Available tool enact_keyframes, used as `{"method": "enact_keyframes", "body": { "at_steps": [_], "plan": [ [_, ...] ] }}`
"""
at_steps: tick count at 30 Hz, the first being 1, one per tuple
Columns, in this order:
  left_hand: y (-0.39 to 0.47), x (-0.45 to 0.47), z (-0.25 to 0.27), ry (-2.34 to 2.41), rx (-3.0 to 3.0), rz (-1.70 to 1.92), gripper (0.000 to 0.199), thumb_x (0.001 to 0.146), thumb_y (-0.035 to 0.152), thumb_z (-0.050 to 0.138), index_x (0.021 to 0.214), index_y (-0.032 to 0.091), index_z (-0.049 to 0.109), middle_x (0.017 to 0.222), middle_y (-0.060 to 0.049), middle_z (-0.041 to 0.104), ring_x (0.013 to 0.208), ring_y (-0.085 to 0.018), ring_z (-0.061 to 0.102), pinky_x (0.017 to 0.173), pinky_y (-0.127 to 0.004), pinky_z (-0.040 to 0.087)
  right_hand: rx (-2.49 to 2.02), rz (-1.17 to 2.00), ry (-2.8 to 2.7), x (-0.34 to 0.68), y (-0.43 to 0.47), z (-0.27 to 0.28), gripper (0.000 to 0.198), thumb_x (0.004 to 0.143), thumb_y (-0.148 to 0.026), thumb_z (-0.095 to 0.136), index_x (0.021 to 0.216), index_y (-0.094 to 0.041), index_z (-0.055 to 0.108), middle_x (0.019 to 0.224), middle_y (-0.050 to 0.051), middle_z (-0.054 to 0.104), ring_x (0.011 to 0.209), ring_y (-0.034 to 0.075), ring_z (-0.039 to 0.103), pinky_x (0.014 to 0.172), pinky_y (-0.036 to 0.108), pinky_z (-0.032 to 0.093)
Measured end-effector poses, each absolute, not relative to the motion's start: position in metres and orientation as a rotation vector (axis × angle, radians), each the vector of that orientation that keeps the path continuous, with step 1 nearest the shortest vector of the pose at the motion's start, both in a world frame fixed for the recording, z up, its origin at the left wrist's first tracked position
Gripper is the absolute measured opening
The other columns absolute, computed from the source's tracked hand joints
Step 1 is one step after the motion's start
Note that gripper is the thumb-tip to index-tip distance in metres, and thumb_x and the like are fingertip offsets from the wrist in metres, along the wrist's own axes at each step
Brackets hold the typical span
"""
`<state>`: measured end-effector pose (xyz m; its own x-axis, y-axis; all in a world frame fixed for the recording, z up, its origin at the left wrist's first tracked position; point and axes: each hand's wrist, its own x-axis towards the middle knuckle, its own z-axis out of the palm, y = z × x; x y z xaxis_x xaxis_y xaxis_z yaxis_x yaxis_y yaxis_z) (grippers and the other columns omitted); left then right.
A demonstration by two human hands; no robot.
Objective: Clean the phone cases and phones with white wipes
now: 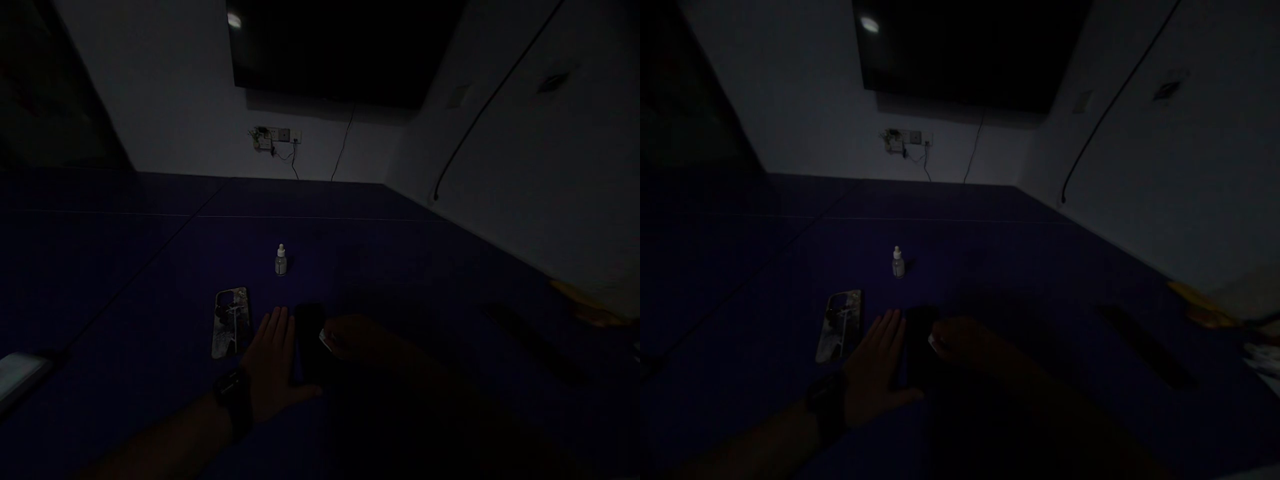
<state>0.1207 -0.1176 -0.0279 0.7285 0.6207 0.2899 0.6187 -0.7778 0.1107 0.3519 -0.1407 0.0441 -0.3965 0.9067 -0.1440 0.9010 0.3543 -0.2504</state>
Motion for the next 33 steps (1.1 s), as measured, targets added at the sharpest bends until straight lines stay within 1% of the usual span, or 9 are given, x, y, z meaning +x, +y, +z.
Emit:
{"method": "enact_keyframes", "body": {
  "at_steps": [3,6,10,13,15,20,25,30,33],
  "plan": [
    [-0.117,0.12,-0.028,1.036,2.911,0.496,0.121,0.076,0.093,0.037,0.155,0.002,0.029,0.159,-0.03,0.029,0.147,-0.046,0.029,0.118,-0.059,0.028,-1.662,0.404,-2.646,0.345,-0.138,0.044,0.017,0.097,-0.028,0.054,0.095,-0.016,0.066,0.088,0.007,0.072,0.069,0.014,0.062,0.06,0.025,0.034],
    [-0.117,0.121,-0.028,1.046,2.898,0.459,0.121,0.076,0.093,0.037,0.153,0.0,0.032,0.158,-0.031,0.03,0.147,-0.046,0.029,0.118,-0.059,0.028,-1.693,0.334,-2.602,0.343,-0.133,0.041,0.018,0.097,-0.028,0.054,0.098,-0.015,0.067,0.089,0.007,0.073,0.071,0.015,0.063,0.061,0.025,0.033],
    [-0.118,0.121,-0.03,1.055,2.902,0.486,0.121,0.076,0.093,0.037,0.155,0.003,0.028,0.159,-0.03,0.028,0.148,-0.045,0.028,0.118,-0.059,0.028,-1.821,0.342,-2.502,0.352,-0.134,0.041,0.023,0.099,-0.029,0.05,0.089,-0.015,0.066,0.081,0.005,0.07,0.063,0.013,0.058,0.057,0.025,0.031],
    [-0.118,0.121,-0.031,1.051,2.904,0.504,0.119,0.077,0.093,0.036,0.156,0.004,0.027,0.16,-0.029,0.028,0.149,-0.044,0.028,0.118,-0.059,0.027,-1.789,0.405,-2.518,0.351,-0.139,0.041,0.023,0.098,-0.028,0.051,0.085,-0.017,0.066,0.076,0.003,0.068,0.06,0.012,0.055,0.055,0.024,0.03],
    [-0.118,0.121,-0.03,1.052,2.9,0.479,0.12,0.077,0.093,0.034,0.155,0.002,0.028,0.159,-0.03,0.028,0.149,-0.044,0.027,0.118,-0.059,0.027,-1.726,0.378,-2.555,0.345,-0.138,0.039,0.022,0.098,-0.028,0.052,0.086,-0.017,0.066,0.076,0.003,0.068,0.061,0.012,0.055,0.056,0.025,0.03],
    [-0.118,0.121,-0.027,1.057,2.895,0.463,0.121,0.076,0.094,0.034,0.155,0.002,0.028,0.159,-0.029,0.029,0.149,-0.045,0.027,0.118,-0.059,0.028,-1.719,0.266,-2.522,0.343,-0.127,0.035,0.017,0.096,-0.027,0.057,0.093,-0.016,0.069,0.086,0.007,0.072,0.069,0.014,0.061,0.061,0.025,0.034],
    [-0.118,0.12,-0.027,1.046,2.897,0.467,0.121,0.076,0.094,0.035,0.156,0.003,0.026,0.16,-0.029,0.029,0.149,-0.044,0.027,0.118,-0.059,0.028,-1.719,0.39,-2.492,0.355,-0.133,0.036,0.015,0.094,-0.025,0.058,0.091,-0.016,0.069,0.084,0.005,0.072,0.069,0.013,0.062,0.062,0.024,0.035],
    [-0.118,0.121,-0.025,1.061,2.898,0.432,0.122,0.075,0.094,0.038,0.154,0.001,0.029,0.159,-0.03,0.028,0.149,-0.045,0.027,0.118,-0.059,0.028,-1.648,0.332,-2.51,0.352,-0.132,0.03,0.016,0.094,-0.026,0.059,0.096,-0.015,0.071,0.088,0.007,0.073,0.075,0.016,0.064,0.066,0.024,0.038],
    [-0.117,0.12,-0.026,1.062,2.899,0.446,0.121,0.075,0.093,0.041,0.155,0.003,0.028,0.16,-0.029,0.028,0.148,-0.045,0.028,0.119,-0.059,0.028,-1.656,0.342,-2.461,0.359,-0.128,0.03,0.014,0.092,-0.023,0.059,0.095,-0.016,0.07,0.086,0.005,0.072,0.073,0.014,0.063,0.066,0.024,0.039]
  ]
}}
